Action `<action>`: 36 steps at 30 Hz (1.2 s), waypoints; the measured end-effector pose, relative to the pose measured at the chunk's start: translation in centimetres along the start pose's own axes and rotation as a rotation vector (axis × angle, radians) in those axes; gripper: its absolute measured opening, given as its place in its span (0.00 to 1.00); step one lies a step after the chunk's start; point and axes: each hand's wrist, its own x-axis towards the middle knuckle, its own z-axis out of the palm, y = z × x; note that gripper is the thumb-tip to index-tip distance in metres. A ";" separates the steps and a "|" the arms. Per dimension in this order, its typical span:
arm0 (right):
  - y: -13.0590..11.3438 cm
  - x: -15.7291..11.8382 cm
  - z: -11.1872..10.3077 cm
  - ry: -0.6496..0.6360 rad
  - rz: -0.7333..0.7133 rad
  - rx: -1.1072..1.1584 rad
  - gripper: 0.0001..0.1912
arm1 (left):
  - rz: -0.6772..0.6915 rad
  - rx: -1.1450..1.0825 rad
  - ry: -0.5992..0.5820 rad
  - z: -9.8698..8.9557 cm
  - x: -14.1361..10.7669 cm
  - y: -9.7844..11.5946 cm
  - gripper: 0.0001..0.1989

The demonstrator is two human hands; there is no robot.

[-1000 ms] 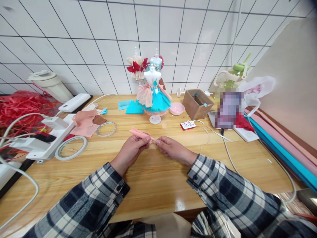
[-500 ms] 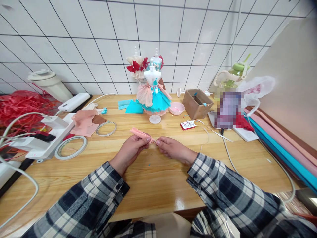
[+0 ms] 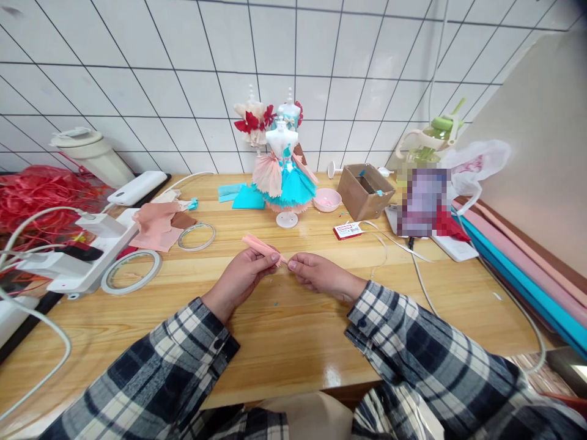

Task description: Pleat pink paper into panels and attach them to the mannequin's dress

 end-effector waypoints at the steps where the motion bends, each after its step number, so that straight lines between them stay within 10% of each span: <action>1: 0.0 0.0 0.0 -0.003 0.001 0.005 0.19 | -0.003 -0.004 0.000 0.0 0.0 0.0 0.10; 36: 0.9 0.9 0.9 0.122 -0.137 0.012 0.18 | 0.031 -0.043 0.085 0.9 -0.4 0.1 0.11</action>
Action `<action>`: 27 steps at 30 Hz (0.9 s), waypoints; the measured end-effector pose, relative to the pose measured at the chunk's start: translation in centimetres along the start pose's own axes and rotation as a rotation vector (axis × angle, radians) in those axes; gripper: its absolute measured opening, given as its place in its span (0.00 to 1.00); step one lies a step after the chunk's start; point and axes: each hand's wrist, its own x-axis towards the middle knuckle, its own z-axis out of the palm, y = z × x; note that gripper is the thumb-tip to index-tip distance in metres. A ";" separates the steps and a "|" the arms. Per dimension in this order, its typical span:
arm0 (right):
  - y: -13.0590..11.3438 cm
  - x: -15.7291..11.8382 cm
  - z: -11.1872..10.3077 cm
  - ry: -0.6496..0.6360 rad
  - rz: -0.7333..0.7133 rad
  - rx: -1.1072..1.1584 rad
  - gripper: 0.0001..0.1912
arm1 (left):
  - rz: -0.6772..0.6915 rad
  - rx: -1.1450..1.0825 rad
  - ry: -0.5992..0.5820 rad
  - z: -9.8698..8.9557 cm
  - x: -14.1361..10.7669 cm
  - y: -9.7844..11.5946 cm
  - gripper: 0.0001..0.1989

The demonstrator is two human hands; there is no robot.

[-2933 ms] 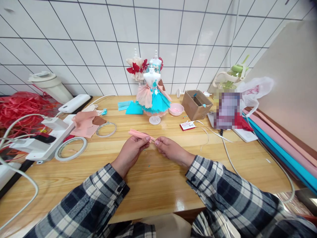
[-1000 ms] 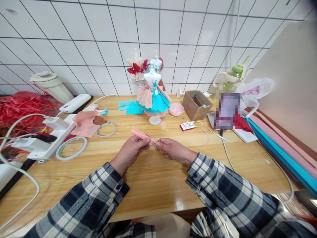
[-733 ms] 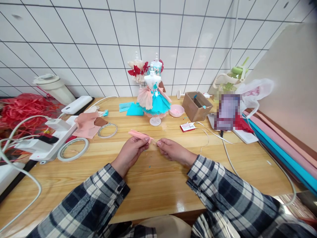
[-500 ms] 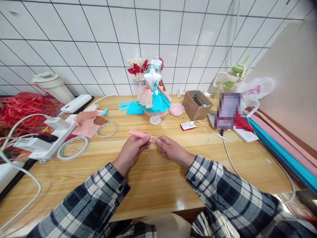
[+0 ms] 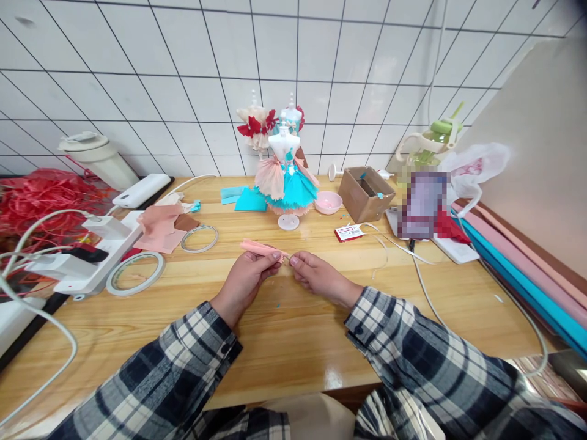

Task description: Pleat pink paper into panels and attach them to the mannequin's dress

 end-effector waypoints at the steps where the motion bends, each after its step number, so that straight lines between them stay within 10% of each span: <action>1: 0.0 0.0 0.0 -0.002 0.002 0.006 0.18 | 0.000 0.001 -0.001 0.0 0.0 0.0 0.11; 27: -0.5 -0.3 -0.5 -0.005 0.080 -0.075 0.18 | -0.015 -0.050 -0.035 -0.9 0.5 -0.4 0.09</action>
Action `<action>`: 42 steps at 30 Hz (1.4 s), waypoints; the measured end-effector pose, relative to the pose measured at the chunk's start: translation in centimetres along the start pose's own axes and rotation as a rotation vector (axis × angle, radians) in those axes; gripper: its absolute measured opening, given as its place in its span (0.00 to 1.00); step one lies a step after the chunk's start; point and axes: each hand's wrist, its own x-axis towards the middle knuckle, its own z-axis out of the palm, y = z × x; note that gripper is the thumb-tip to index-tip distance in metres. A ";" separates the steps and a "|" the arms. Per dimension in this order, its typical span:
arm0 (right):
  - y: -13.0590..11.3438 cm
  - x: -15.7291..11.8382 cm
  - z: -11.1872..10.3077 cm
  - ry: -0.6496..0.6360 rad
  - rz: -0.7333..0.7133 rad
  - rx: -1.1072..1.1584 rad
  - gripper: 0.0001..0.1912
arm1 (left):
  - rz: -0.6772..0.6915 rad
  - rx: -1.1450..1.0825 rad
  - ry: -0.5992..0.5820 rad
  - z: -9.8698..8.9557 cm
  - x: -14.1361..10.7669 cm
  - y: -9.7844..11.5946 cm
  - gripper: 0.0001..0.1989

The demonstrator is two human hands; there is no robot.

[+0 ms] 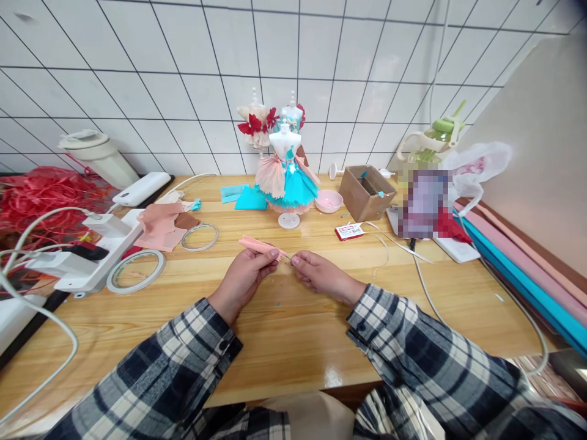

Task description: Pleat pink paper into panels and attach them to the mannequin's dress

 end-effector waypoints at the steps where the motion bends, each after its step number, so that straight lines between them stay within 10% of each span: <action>1: 0.0 0.0 0.0 -0.002 -0.002 -0.001 0.19 | -0.001 0.008 -0.004 0.0 0.0 0.0 0.09; 42: -0.6 -0.6 -0.5 -0.132 0.024 0.077 0.18 | -0.044 0.053 -0.078 -0.2 0.0 0.5 0.09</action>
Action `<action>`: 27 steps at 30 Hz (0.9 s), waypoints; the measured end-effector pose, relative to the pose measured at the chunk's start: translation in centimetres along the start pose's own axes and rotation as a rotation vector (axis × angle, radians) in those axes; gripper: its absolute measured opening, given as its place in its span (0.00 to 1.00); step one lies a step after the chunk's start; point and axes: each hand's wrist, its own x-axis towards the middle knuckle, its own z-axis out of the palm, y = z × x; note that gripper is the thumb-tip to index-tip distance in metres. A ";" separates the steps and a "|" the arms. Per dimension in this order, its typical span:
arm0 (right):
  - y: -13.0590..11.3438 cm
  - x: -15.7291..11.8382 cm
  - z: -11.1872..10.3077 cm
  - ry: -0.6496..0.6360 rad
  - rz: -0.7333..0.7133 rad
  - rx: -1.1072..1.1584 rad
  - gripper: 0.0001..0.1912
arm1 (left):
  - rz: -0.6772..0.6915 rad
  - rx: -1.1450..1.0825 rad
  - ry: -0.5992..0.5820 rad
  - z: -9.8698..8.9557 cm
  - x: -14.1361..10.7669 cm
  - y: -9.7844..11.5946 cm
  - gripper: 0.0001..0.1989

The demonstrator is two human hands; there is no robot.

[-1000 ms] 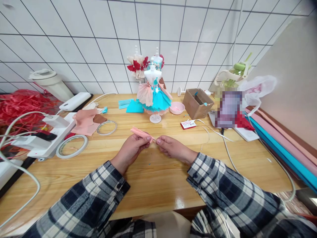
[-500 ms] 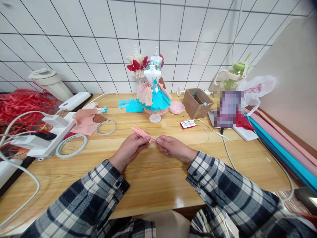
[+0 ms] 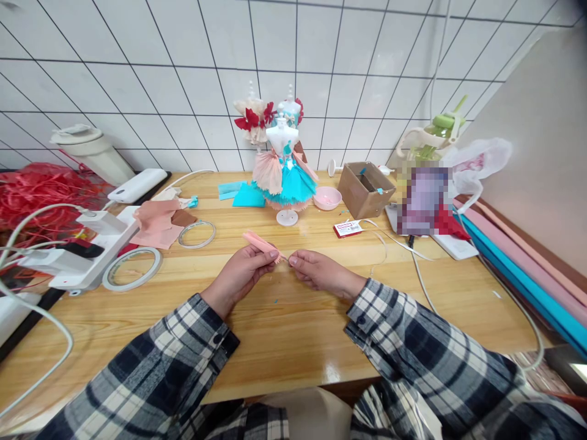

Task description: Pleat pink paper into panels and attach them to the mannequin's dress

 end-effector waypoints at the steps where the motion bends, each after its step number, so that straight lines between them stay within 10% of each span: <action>1: 0.0 0.0 0.0 -0.002 0.002 0.000 0.18 | 0.003 0.000 -0.004 0.0 0.0 0.0 0.09; 27: 0.5 0.5 0.4 0.097 -0.026 -0.041 0.19 | 0.020 -0.010 0.048 0.3 -0.1 0.2 0.10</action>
